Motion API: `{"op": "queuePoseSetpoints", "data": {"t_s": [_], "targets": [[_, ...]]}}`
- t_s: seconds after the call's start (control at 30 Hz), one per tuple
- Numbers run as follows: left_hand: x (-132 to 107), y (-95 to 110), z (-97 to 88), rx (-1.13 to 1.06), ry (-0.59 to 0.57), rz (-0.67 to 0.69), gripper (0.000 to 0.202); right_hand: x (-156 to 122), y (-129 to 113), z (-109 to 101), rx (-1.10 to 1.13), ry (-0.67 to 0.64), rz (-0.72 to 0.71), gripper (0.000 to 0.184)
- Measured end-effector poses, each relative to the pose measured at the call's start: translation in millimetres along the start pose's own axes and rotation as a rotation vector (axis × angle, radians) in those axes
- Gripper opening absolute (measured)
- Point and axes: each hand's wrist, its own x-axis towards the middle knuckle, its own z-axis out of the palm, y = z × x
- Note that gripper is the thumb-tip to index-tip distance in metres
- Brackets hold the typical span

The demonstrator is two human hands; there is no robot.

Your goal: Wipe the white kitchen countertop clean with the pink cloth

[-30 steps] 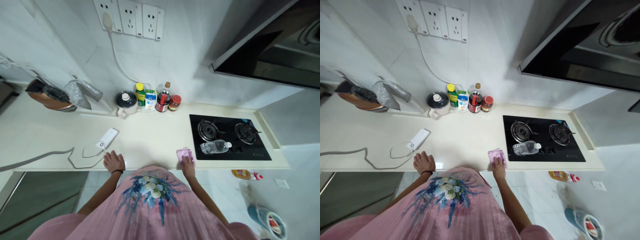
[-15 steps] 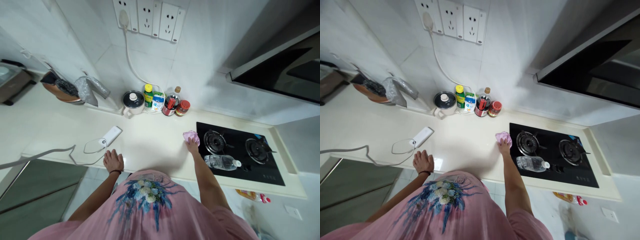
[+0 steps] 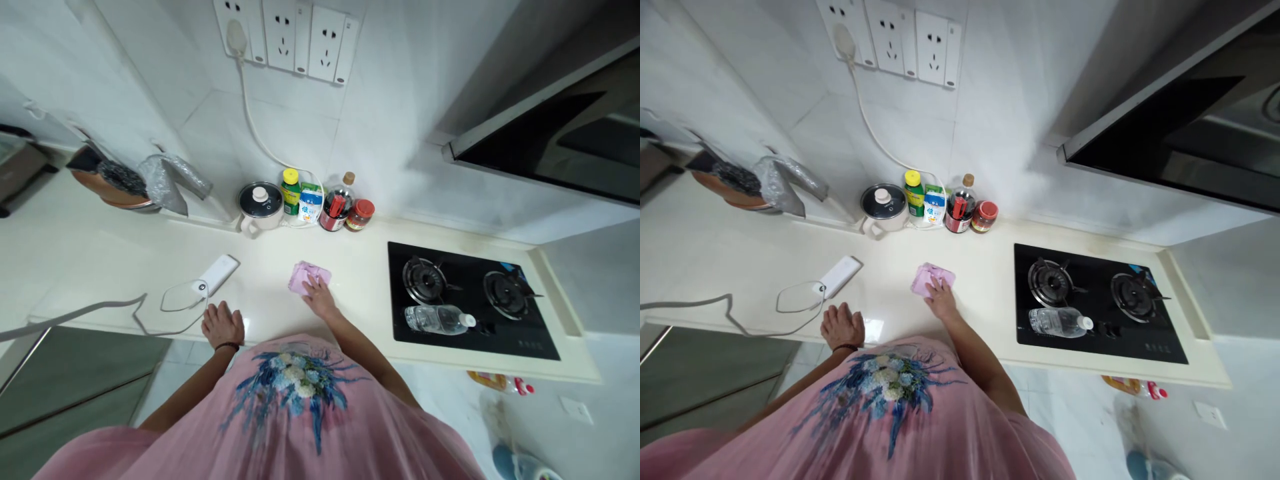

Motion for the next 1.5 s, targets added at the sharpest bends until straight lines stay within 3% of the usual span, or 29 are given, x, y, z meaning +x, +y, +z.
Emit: {"op": "queuePoseSetpoints", "data": {"t_s": [0.1,0.23,0.33,0.43,0.5,0.67,0.8,0.87,0.93,1.17,1.27,1.37,1.5], "targets": [[-1,0,-0.3,-0.003,0.008,0.009,0.064,-43,45,-13,0.002,0.127,0.173,0.055],[-1,0,-1.3,-0.022,-0.006,0.015,0.065,-120,117,-32,-0.034,0.263,0.456,0.055],[-1,-1,-2.2,-0.033,-0.022,0.012,0.066,-166,136,-23,-0.085,0.313,0.65,0.058],[-2,-1,-2.7,-0.034,-0.021,0.016,0.066,-184,112,4,-0.123,0.335,0.709,0.06],[-2,-2,-2.7,-0.036,-0.019,0.021,0.065,-181,79,25,-0.118,0.326,0.618,0.059],[-1,-3,-3.0,-0.05,-0.041,0.019,0.067,-132,-18,59,-0.07,0.12,0.217,0.061],[-1,-3,-4.3,-0.053,-0.047,0.017,0.067,-91,-60,62,-0.026,-0.046,0.075,0.067],[-1,-2,-4.9,-0.052,-0.045,0.017,0.067,-91,-60,63,-0.004,-0.028,0.039,0.066],[-1,-2,-5.0,-0.049,-0.045,0.019,0.067,-109,-45,67,0.01,0.045,0.05,0.061],[-1,-5,-2.1,-0.05,-0.034,0.033,0.068,-239,75,71,0.006,0.471,0.4,0.058],[-1,-5,-1.7,-0.051,-0.043,0.032,0.068,-256,101,67,-0.008,0.586,0.583,0.059],[-1,-5,-2.3,-0.052,-0.039,0.032,0.068,-230,76,73,-0.023,0.596,0.591,0.057],[-2,-3,-5.1,-0.05,-0.04,0.023,0.068,-170,-1,96,0.024,0.353,0.297,0.056]]}}
